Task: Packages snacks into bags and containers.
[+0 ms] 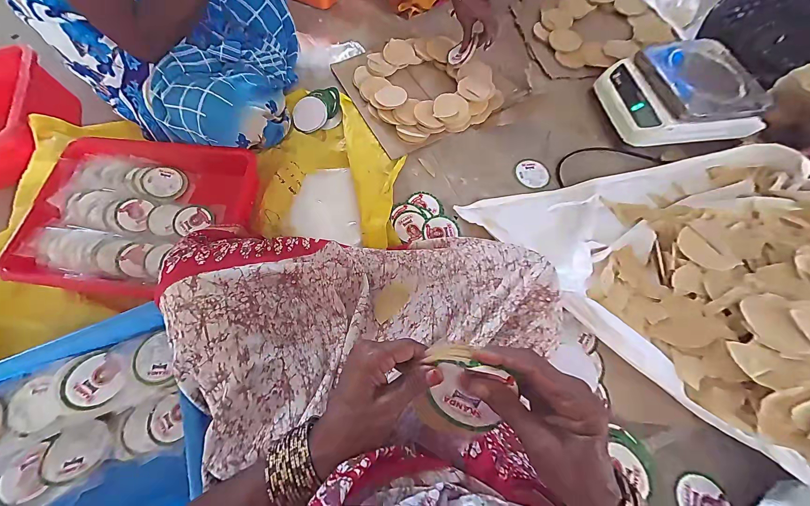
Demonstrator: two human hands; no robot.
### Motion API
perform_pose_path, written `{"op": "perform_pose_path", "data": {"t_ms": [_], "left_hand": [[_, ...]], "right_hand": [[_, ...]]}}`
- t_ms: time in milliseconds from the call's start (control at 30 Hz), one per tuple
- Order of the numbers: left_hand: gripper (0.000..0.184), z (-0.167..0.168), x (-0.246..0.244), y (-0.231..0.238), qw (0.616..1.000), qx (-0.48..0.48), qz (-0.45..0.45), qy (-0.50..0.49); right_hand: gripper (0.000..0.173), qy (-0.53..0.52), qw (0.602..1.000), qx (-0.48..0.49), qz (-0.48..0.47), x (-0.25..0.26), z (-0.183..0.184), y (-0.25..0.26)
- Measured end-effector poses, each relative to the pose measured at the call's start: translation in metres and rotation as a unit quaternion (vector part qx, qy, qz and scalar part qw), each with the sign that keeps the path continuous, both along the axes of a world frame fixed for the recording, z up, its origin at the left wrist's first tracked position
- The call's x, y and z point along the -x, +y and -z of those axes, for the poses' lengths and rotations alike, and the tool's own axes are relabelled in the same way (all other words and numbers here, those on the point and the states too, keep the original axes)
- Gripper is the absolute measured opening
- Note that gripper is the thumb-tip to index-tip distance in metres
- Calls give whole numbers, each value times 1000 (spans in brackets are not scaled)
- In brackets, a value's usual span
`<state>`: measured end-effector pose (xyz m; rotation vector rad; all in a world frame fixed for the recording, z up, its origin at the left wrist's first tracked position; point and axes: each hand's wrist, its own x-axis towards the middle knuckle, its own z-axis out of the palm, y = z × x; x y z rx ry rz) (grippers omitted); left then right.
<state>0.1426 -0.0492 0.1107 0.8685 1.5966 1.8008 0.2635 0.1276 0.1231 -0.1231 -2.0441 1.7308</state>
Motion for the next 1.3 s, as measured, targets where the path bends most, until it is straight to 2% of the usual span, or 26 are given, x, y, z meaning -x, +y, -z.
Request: {"op": "perform_pose_path", "data": {"t_ms": [133,267,433,500,567,633,767,833,900,967,1100,1200,1300], "left_hand": [[19,10,-4,-1,1000,16,14,11],[18,13,-6,-5,999,13,18,-29],[15,21,-9,-4,998,-17,11,-55],[16,23,-9,-3,994,-60,-5,-89],[16,19,-8,-1,987,-96,-38,-123],[17,15,-3,1,983,-118,-59,-130],[19,14,0,5,984,-122,-63,-109],[20,18,-4,7,989,-109,-75,-58],[23,23,-6,7,991,-105,-62,54],[22,21,-3,5,981,-106,-48,158],[18,16,10,10,986,-124,-83,73],[19,15,12,7,986,-136,-59,74],[18,17,16,4,984,-137,-92,63]], "right_hand": [[22,-44,998,-1,-49,-7,7,0],[29,-74,990,-20,-120,-12,8,11],[35,-112,978,8,-174,-17,13,10],[35,-95,982,16,-159,-17,13,8],[25,-60,993,2,-101,-14,10,6],[14,-38,995,-49,-72,-8,8,13],[18,-46,979,-194,-29,-2,0,23],[21,-30,975,-216,-32,-2,-4,20],[24,-23,956,-290,-26,-2,-5,19],[25,-15,939,-344,22,-2,-7,27],[25,16,929,-370,20,3,-10,16],[17,14,934,-354,39,7,-12,26],[19,17,931,-365,-2,12,-14,21]]}}
